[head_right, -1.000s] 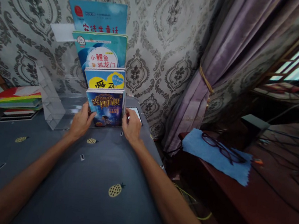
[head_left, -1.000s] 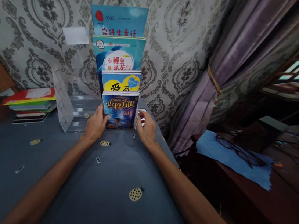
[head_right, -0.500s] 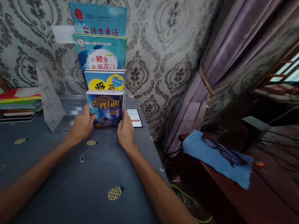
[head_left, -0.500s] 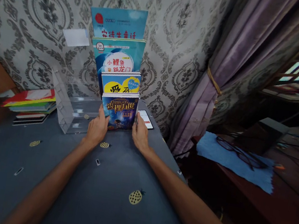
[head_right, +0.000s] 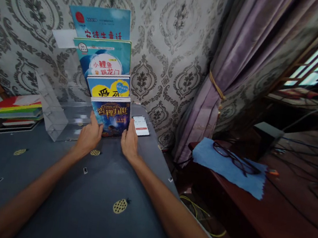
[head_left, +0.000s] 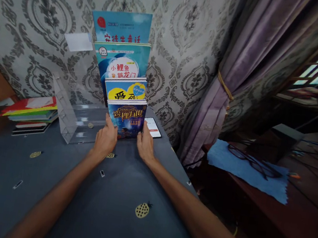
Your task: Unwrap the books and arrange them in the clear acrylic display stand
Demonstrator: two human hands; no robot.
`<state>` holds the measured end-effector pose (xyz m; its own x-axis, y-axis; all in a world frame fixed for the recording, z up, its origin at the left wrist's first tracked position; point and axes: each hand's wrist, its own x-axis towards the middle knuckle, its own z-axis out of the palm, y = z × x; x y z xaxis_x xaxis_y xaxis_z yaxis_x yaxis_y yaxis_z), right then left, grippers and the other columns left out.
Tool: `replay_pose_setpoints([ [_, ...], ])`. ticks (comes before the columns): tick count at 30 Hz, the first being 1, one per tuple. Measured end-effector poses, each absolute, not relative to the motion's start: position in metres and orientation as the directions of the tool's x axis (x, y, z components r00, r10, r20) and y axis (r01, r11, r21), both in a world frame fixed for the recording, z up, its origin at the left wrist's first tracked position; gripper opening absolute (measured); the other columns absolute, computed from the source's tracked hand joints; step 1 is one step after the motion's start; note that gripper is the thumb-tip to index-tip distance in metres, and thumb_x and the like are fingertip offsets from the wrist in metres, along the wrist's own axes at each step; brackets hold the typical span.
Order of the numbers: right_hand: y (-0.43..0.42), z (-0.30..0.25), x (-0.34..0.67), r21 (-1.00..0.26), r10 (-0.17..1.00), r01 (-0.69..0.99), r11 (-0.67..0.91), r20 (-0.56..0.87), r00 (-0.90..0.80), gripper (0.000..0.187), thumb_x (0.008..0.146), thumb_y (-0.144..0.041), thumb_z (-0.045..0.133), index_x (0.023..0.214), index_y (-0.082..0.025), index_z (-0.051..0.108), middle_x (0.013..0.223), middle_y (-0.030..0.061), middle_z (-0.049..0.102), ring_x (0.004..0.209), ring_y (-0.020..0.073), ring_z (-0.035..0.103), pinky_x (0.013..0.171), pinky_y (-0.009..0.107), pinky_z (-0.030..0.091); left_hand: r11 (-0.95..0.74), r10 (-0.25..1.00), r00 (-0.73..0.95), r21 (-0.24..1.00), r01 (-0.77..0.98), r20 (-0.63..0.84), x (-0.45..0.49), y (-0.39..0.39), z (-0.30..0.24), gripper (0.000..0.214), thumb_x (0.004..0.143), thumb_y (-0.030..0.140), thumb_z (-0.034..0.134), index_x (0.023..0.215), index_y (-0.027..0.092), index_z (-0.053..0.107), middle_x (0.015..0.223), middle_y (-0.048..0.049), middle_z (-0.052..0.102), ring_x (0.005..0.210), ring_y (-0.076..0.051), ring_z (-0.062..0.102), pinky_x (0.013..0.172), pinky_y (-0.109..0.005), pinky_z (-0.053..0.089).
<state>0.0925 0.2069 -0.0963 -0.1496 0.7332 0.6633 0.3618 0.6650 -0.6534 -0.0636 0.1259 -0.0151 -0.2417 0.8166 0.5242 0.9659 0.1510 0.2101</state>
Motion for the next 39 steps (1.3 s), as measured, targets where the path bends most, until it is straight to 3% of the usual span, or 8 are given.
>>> replay_pose_setpoints([
  [6,0.204,-0.094,0.092,-0.657,0.747,0.38,0.651,0.642,-0.171,0.063,0.098,-0.03,0.034,0.157,-0.009,0.027,0.159,0.0173,0.037,0.148,0.0265,0.034,0.124,0.052,0.026,0.183,0.855,-0.254,0.195,0.964,0.453,-0.061,0.119,-0.007,0.062,0.098,0.026,0.043,0.15,0.002,0.019,0.094,-0.0194,0.074,0.082,-0.032,0.074,0.07,-0.038,0.054],
  [11,0.203,-0.09,0.094,-0.681,0.756,0.345,0.646,0.633,-0.168,0.063,0.098,-0.031,0.034,0.157,-0.009,0.028,0.158,0.0168,0.039,0.148,0.0259,0.035,0.123,0.052,0.027,0.202,0.88,-0.285,0.242,0.949,0.38,-0.065,0.115,0.003,0.031,0.1,0.025,0.043,0.126,0.008,0.041,0.096,-0.0188,0.073,0.09,-0.032,0.073,0.074,-0.036,0.053],
  [16,0.205,-0.091,0.093,-0.699,0.766,0.329,0.635,0.626,-0.149,0.062,0.097,-0.029,0.036,0.156,-0.01,0.032,0.157,0.0157,0.041,0.146,0.0263,0.039,0.123,0.052,0.028,0.237,0.894,-0.308,0.237,0.942,0.327,-0.063,0.116,0.008,0.019,0.1,0.025,0.045,0.113,0.011,0.048,0.099,-0.0195,0.073,0.095,-0.031,0.072,0.078,-0.036,0.053],
  [28,0.206,-0.098,0.087,-0.68,0.749,0.336,0.652,0.648,-0.14,0.065,0.095,-0.026,0.04,0.158,-0.013,0.027,0.161,0.0128,0.035,0.149,0.0272,0.032,0.124,0.052,0.026,0.298,0.894,-0.325,0.133,0.945,0.308,-0.061,0.116,0.011,0.025,0.103,0.026,0.04,0.116,0.009,0.052,0.1,-0.0179,0.073,0.095,-0.03,0.072,0.078,-0.035,0.051],
  [34,0.206,-0.095,0.089,-0.76,0.795,0.25,0.6,0.601,-0.082,0.065,0.093,-0.026,0.043,0.156,-0.014,0.032,0.158,0.0129,0.041,0.146,0.0268,0.038,0.122,0.051,0.029,0.288,0.918,-0.306,0.107,0.952,0.251,-0.066,0.114,0.02,0.028,0.104,0.029,0.039,0.118,0.011,0.054,0.102,-0.0162,0.074,0.1,-0.03,0.071,0.08,-0.034,0.05],
  [39,0.207,-0.095,0.088,-0.81,0.826,0.176,0.56,0.563,-0.035,0.064,0.091,-0.024,0.046,0.154,-0.015,0.036,0.155,0.0126,0.045,0.143,0.026,0.044,0.121,0.049,0.032,0.297,0.935,-0.295,0.02,0.955,0.196,-0.067,0.109,0.024,0.037,0.105,0.036,0.033,0.12,0.015,0.059,0.106,-0.0159,0.074,0.101,-0.034,0.071,0.08,-0.039,0.052],
])
